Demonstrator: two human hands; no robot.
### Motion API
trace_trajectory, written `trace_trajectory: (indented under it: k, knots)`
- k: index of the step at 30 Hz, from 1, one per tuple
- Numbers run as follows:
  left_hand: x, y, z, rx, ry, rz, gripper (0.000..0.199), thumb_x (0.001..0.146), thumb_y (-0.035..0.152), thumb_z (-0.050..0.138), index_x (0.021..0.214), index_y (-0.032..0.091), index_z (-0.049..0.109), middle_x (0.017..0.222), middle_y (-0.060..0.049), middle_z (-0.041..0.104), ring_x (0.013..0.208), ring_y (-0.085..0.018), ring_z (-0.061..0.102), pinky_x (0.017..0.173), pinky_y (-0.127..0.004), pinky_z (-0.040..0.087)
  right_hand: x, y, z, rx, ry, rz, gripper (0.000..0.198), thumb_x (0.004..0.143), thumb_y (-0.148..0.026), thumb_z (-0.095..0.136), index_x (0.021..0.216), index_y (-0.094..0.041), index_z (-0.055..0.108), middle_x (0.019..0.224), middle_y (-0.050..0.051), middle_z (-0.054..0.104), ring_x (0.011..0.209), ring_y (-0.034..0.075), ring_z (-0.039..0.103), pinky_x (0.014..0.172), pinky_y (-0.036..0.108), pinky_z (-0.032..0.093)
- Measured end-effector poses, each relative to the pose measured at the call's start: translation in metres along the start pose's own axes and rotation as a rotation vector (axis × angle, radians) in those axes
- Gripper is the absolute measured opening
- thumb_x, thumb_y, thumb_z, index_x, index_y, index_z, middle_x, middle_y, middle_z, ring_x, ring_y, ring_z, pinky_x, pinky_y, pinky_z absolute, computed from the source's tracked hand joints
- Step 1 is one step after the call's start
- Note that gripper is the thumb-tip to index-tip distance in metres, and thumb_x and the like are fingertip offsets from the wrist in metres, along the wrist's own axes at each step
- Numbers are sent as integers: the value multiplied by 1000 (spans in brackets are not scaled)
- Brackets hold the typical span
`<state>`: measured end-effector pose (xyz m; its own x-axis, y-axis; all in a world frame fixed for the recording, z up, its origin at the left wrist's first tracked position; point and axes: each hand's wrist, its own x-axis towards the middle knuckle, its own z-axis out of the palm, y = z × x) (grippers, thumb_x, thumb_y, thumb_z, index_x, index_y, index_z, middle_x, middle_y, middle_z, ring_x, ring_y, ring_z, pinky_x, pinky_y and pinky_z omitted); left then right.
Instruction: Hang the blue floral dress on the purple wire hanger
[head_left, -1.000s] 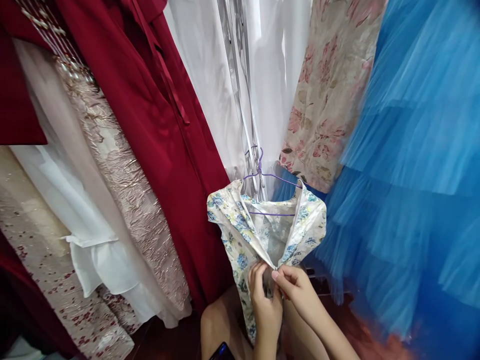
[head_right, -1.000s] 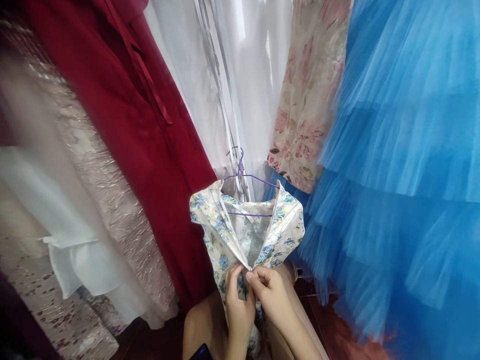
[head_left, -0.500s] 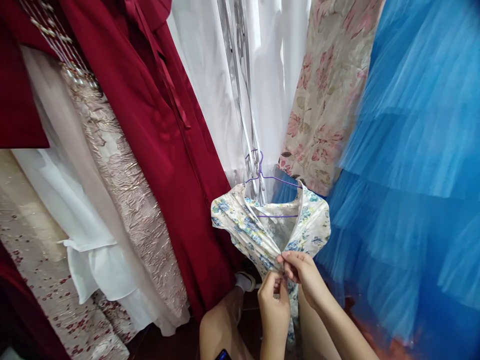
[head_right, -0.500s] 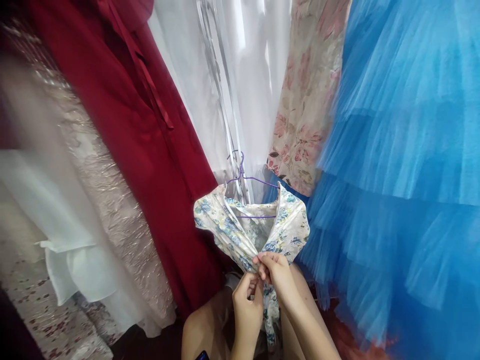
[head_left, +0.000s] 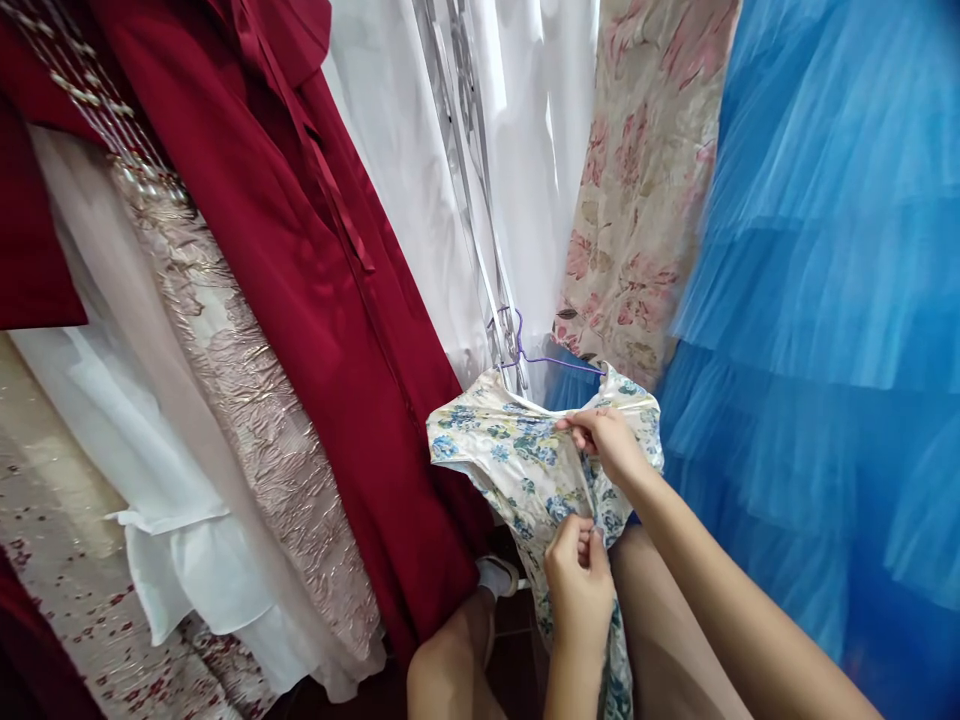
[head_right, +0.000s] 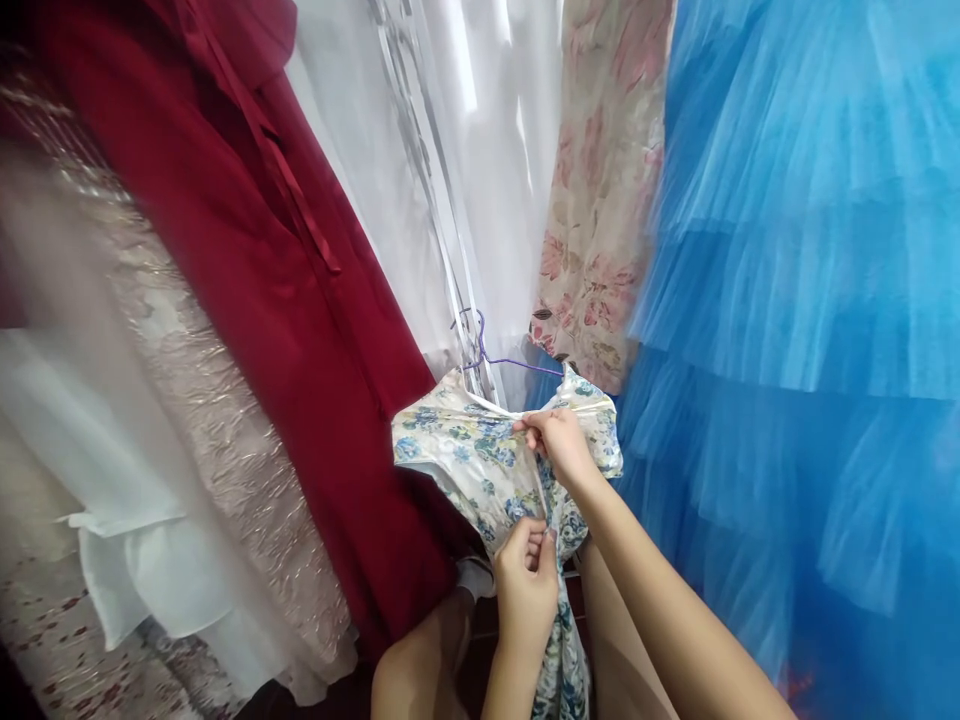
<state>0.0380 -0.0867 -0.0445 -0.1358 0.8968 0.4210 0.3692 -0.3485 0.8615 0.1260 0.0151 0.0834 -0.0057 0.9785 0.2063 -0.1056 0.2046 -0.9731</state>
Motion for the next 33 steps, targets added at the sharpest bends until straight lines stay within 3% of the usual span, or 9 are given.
trace_trajectory:
  k: [3, 7, 10, 12, 15, 17, 22, 29, 33]
  knots:
    - [1, -4, 12, -26, -20, 0, 15, 91, 23, 49, 83, 17, 59, 74, -6, 62, 66, -16, 59, 59, -22, 44, -1, 8, 8, -144, 42, -63, 28, 79, -33, 51, 63, -15, 65, 41, -1, 49, 38, 10, 33, 44, 27, 24]
    - [-7, -36, 16, -72, 5, -66, 11, 89, 23, 52, 88, 16, 61, 75, -6, 64, 66, -17, 61, 61, -24, 45, -20, 36, 25, -309, 38, -122, 29, 83, -34, 52, 62, -17, 64, 42, -1, 51, 43, 14, 44, 50, 27, 31]
    - [-20, -61, 7, -66, 39, -109, 18, 92, 31, 52, 84, 16, 59, 68, -3, 60, 61, -16, 57, 57, -23, 43, -32, 45, 16, -430, -11, -171, 35, 88, -41, 51, 63, -19, 61, 44, -2, 51, 46, 15, 47, 51, 27, 32]
    - [-29, -68, -1, -62, 49, -131, 22, 94, 35, 50, 84, 17, 58, 66, -2, 57, 60, -15, 55, 56, -22, 41, -32, 38, 0, -453, 62, -252, 38, 90, -46, 48, 64, -20, 56, 49, -2, 52, 49, 15, 48, 52, 26, 34]
    - [-38, -64, -5, -75, 37, -133, 23, 94, 37, 51, 86, 17, 57, 68, -1, 57, 63, -15, 56, 60, -22, 43, -17, 16, -26, -520, 314, -341, 31, 88, -50, 53, 77, -22, 51, 60, -2, 57, 56, 16, 52, 56, 26, 36]
    - [-41, -57, -3, -90, 14, -126, 23, 94, 38, 51, 85, 18, 57, 69, -2, 58, 64, -14, 57, 60, -21, 43, -2, 3, -39, -673, 397, -279, 27, 84, -47, 60, 87, -22, 48, 65, -2, 61, 62, 19, 56, 57, 27, 34]
    - [-46, -43, 12, -156, -21, -122, 24, 94, 37, 51, 81, 18, 57, 68, -1, 56, 62, -14, 55, 58, -20, 42, 26, -3, -34, -1014, 344, -204, 14, 83, -21, 50, 96, -20, 46, 74, 4, 61, 65, 21, 56, 57, 29, 25]
    - [-60, -47, 28, -214, -88, -139, 24, 94, 35, 51, 80, 17, 55, 68, -2, 53, 63, -14, 52, 57, -21, 40, 27, 17, 32, -835, 109, -366, 15, 81, -17, 42, 95, -22, 44, 67, -1, 50, 62, 19, 49, 58, 28, 26]
    - [-66, -52, 21, -213, -103, -186, 21, 95, 35, 50, 84, 17, 55, 70, -1, 52, 64, -14, 53, 60, -21, 41, 12, 31, 41, -607, 53, -402, 9, 86, -23, 44, 94, -24, 42, 64, -5, 47, 59, 16, 49, 58, 26, 32]
